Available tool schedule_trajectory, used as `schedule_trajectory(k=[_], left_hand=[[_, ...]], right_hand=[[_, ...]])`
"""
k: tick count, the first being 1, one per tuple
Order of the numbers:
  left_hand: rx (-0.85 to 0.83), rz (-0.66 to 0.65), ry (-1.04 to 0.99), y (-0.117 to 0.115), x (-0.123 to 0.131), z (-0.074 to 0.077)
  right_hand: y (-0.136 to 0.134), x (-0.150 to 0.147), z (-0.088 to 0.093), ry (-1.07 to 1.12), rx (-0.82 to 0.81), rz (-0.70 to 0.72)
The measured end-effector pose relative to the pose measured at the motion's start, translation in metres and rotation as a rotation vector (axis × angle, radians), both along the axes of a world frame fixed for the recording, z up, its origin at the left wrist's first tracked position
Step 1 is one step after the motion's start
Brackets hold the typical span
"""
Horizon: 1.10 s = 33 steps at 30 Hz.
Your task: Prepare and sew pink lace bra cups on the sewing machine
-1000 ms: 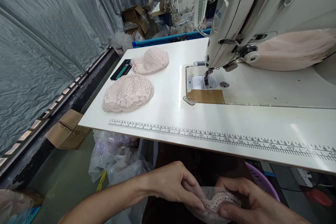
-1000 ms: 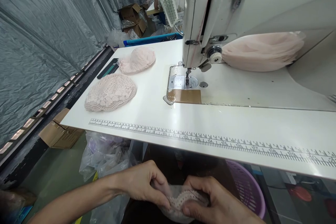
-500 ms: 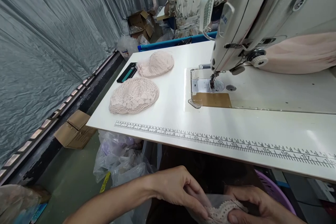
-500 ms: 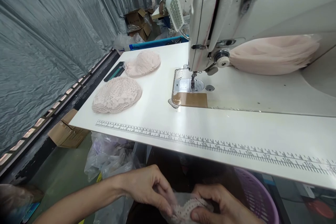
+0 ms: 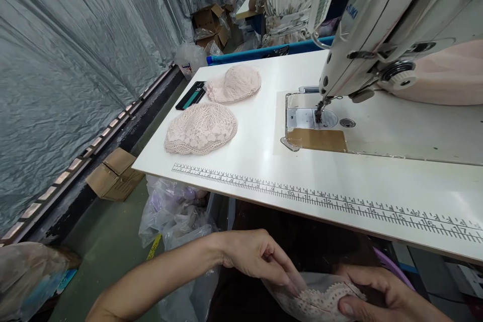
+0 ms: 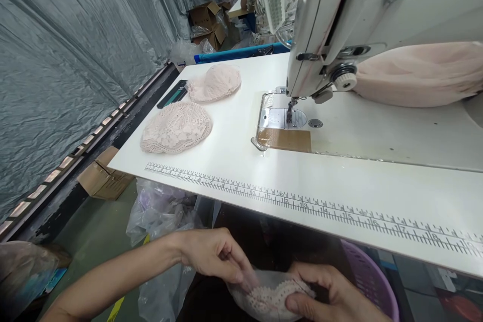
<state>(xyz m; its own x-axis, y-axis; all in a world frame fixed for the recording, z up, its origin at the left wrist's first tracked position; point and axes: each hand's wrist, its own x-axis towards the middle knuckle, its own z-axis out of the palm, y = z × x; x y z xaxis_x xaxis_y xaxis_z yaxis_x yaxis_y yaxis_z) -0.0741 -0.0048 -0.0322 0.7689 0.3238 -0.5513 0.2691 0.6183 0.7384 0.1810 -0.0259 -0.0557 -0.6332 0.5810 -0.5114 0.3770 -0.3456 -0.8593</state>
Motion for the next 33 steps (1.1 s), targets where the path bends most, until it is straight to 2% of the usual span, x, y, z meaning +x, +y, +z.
schedule_trajectory(k=[6,10,15,22,29,33], left_hand=[[0.045,-0.069,0.065,0.005,-0.001,0.006],[0.075,-0.103,0.099,0.005,0.0,0.004],[0.071,-0.061,0.131,0.0,0.01,0.0],[0.069,0.058,0.151,-0.003,0.019,0.005],[0.13,0.043,0.18,-0.004,0.014,0.005],[0.196,0.037,0.218,-0.005,0.013,0.004]], right_hand=[[0.002,-0.006,0.009,-0.01,-0.037,0.014],[0.003,-0.008,0.011,-0.013,-0.064,0.026],[0.004,-0.013,0.01,-0.003,-0.077,0.034],[0.004,-0.013,0.017,-0.032,-0.022,0.043],[0.002,-0.009,0.019,-0.121,0.116,0.024],[-0.002,-0.008,0.022,-0.159,0.132,0.007]])
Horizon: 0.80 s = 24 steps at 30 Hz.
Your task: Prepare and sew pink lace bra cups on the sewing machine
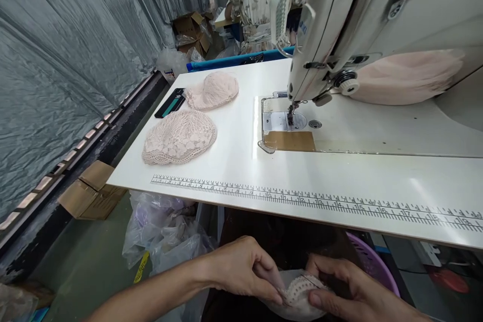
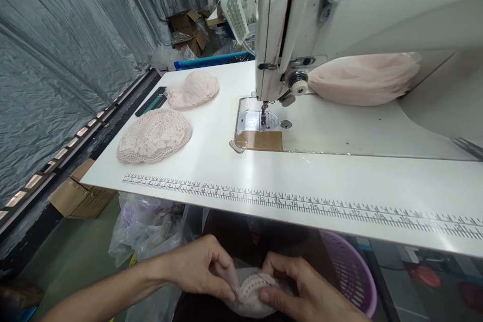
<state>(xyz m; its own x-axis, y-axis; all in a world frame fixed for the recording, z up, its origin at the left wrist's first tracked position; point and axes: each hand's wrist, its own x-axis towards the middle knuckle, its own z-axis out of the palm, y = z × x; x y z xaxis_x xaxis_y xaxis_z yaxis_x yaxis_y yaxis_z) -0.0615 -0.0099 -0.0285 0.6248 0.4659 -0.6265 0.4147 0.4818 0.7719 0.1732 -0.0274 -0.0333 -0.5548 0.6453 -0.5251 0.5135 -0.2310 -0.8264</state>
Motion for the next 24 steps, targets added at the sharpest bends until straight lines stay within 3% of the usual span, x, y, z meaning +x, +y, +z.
schedule_trajectory(k=[9,24], left_hand=[[0.045,-0.013,0.054,-0.001,0.001,0.004],[-0.005,-0.011,0.089,-0.002,0.014,0.009]], right_hand=[[-0.006,0.003,0.002,0.01,-0.006,-0.078],[-0.004,0.004,0.005,0.11,-0.05,-0.023]])
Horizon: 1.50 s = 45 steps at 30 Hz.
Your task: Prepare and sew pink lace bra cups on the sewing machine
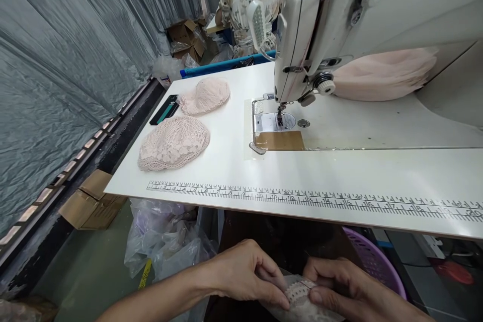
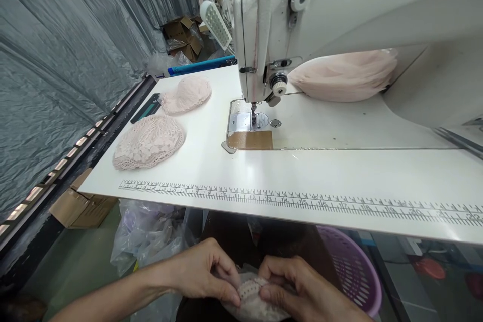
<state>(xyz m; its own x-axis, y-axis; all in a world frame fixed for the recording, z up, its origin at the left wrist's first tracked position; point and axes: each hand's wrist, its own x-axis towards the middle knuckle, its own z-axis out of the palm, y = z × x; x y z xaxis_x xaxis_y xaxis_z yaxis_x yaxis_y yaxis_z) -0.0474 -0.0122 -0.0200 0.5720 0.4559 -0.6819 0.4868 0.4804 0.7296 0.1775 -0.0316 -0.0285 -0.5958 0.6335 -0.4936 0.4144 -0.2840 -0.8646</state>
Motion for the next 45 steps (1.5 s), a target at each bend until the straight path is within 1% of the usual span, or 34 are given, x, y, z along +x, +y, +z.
schedule_trajectory(k=[4,8,14,18,22,26,30,35,45], left_hand=[[0.004,-0.008,-0.02,-0.001,0.0,-0.003],[-0.012,0.014,-0.022,-0.002,0.0,-0.002],[-0.004,0.008,0.015,-0.001,0.001,0.003],[-0.021,0.025,0.013,-0.001,0.002,0.001],[-0.021,0.034,0.016,-0.001,0.003,-0.003],[0.006,0.039,0.022,-0.001,0.002,-0.005],[-0.02,0.048,0.026,0.0,0.001,-0.006],[-0.104,0.103,0.029,0.001,0.0,-0.003],[-0.117,0.118,0.056,0.001,0.002,0.0]], right_hand=[[0.001,0.002,0.001,0.021,-0.04,0.013],[0.001,-0.001,-0.003,0.086,-0.094,0.01],[0.001,-0.002,0.001,0.08,-0.098,0.036],[0.002,-0.001,0.002,0.067,-0.101,0.041],[0.003,-0.002,-0.002,0.027,-0.084,0.046],[0.004,-0.003,-0.007,0.079,-0.117,0.026],[0.004,0.0,-0.01,0.121,-0.154,0.016],[0.004,0.002,-0.011,0.155,-0.214,-0.024],[0.003,0.006,-0.017,0.197,-0.24,-0.049]])
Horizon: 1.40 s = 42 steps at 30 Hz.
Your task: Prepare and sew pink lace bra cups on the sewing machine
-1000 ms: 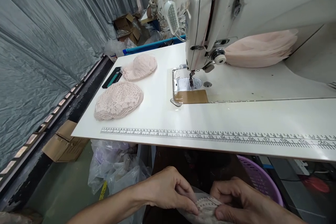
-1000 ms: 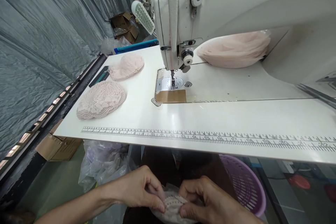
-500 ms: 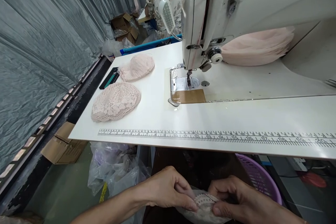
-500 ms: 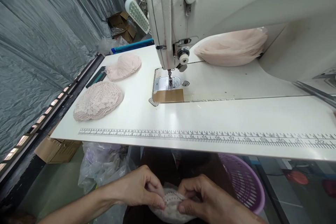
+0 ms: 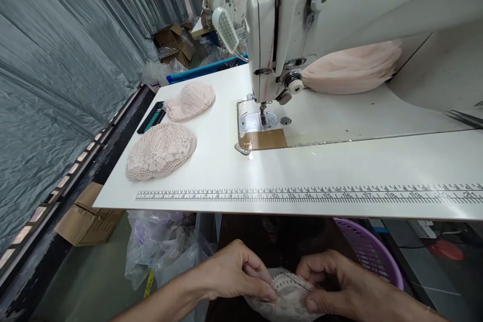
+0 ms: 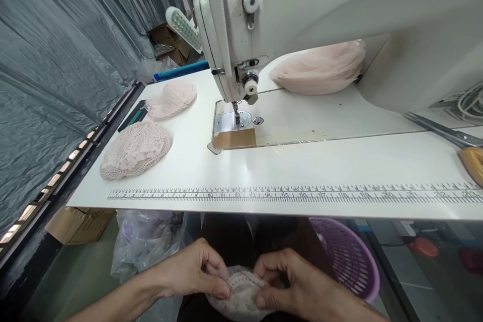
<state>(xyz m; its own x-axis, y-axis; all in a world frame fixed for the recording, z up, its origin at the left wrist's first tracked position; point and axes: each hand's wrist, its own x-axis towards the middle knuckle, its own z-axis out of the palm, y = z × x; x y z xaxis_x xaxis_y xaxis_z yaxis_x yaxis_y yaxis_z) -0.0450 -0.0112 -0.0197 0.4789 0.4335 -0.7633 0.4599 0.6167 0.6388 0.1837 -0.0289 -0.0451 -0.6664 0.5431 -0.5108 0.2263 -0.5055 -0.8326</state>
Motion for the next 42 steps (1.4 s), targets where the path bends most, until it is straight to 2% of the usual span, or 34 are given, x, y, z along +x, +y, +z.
schedule_trajectory(k=[9,14,25,31,42], left_hand=[[-0.004,0.045,-0.013,-0.0016,0.0018,-0.0013],[-0.006,0.054,-0.004,-0.0012,0.0055,0.0033],[-0.013,0.079,0.004,0.0,0.0068,0.0055],[0.001,0.097,-0.002,-0.0004,0.0063,0.0037],[0.078,0.008,0.022,-0.0009,0.0068,0.0056]], right_hand=[[-0.0008,0.0014,-0.0012,0.033,-0.001,-0.011],[-0.0002,0.0036,-0.0004,0.047,-0.007,-0.019],[0.0023,-0.0029,0.0065,0.057,-0.069,-0.087],[0.0012,-0.0015,0.004,0.104,-0.092,-0.123],[0.0009,-0.0039,0.0013,0.078,-0.026,-0.092]])
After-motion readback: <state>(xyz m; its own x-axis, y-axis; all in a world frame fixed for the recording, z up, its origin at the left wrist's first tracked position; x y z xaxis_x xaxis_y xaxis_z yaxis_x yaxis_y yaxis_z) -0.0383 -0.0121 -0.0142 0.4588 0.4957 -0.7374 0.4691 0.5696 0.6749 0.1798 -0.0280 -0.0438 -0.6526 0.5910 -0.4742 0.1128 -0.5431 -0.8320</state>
